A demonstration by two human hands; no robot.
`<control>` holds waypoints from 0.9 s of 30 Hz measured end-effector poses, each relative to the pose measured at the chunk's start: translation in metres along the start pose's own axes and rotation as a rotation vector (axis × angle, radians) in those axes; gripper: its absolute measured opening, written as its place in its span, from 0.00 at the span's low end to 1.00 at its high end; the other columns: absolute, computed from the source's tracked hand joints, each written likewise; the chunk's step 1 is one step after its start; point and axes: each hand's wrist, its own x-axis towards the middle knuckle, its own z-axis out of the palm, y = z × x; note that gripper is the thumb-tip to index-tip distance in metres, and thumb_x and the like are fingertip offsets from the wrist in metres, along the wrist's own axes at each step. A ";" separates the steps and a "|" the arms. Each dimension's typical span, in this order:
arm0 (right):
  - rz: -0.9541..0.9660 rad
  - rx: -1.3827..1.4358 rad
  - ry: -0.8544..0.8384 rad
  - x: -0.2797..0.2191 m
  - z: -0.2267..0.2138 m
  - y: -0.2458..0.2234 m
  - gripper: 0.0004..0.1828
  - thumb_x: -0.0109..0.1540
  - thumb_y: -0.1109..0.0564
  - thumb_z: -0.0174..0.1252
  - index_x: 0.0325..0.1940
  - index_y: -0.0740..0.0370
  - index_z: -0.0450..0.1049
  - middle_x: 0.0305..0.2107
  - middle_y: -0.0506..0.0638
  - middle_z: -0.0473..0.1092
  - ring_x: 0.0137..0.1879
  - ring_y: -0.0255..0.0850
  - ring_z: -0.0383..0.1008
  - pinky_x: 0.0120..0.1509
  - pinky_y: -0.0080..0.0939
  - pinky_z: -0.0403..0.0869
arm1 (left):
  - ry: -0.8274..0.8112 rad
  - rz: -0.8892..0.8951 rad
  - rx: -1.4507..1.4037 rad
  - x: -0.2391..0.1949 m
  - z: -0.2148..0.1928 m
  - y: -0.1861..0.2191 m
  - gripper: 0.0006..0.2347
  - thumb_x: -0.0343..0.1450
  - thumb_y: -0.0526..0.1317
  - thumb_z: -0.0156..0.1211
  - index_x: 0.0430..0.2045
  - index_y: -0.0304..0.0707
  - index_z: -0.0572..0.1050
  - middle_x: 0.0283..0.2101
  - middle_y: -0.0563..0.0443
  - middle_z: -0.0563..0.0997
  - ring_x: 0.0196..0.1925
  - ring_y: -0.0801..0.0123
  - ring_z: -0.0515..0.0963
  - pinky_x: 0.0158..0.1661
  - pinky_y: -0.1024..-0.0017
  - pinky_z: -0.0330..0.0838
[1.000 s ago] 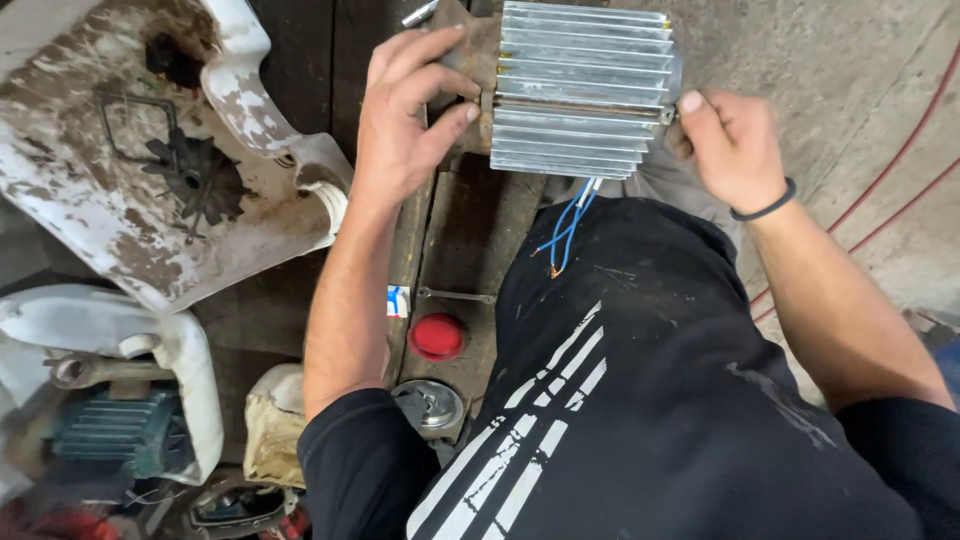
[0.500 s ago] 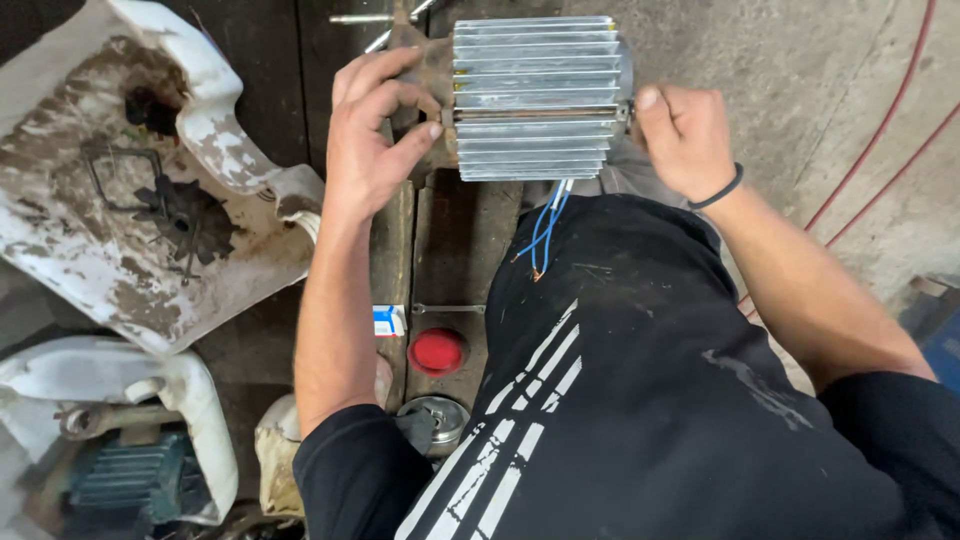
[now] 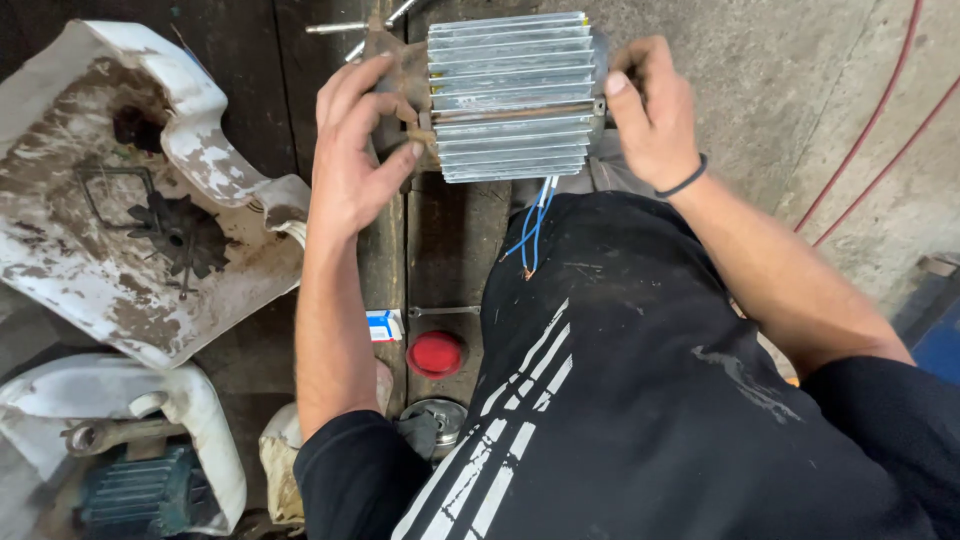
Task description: Disassembling an electric motor using a T-handle wrench and a hammer on a workbench
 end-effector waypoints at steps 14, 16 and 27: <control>-0.138 0.101 0.189 -0.019 0.014 0.014 0.25 0.76 0.40 0.45 0.44 0.67 0.68 0.32 0.56 0.69 0.35 0.45 0.69 0.39 0.46 0.66 | 0.274 0.209 0.307 -0.008 0.012 0.005 0.04 0.71 0.30 0.66 0.37 0.36 0.82 0.59 0.41 0.77 0.63 0.43 0.72 0.61 0.52 0.72; -0.196 0.078 0.162 -0.022 0.009 0.018 0.19 0.75 0.47 0.50 0.47 0.69 0.67 0.35 0.58 0.69 0.36 0.48 0.69 0.41 0.47 0.67 | 0.307 0.159 0.242 -0.013 0.017 0.006 0.05 0.65 0.27 0.65 0.30 0.35 0.82 0.56 0.43 0.79 0.63 0.46 0.72 0.61 0.53 0.70; -0.188 -0.048 0.155 -0.030 0.002 0.010 0.19 0.77 0.49 0.55 0.46 0.71 0.74 0.36 0.60 0.75 0.40 0.51 0.76 0.45 0.48 0.72 | 0.300 0.247 0.457 -0.038 0.032 -0.006 0.08 0.75 0.37 0.60 0.43 0.41 0.84 0.68 0.46 0.67 0.68 0.43 0.71 0.65 0.52 0.73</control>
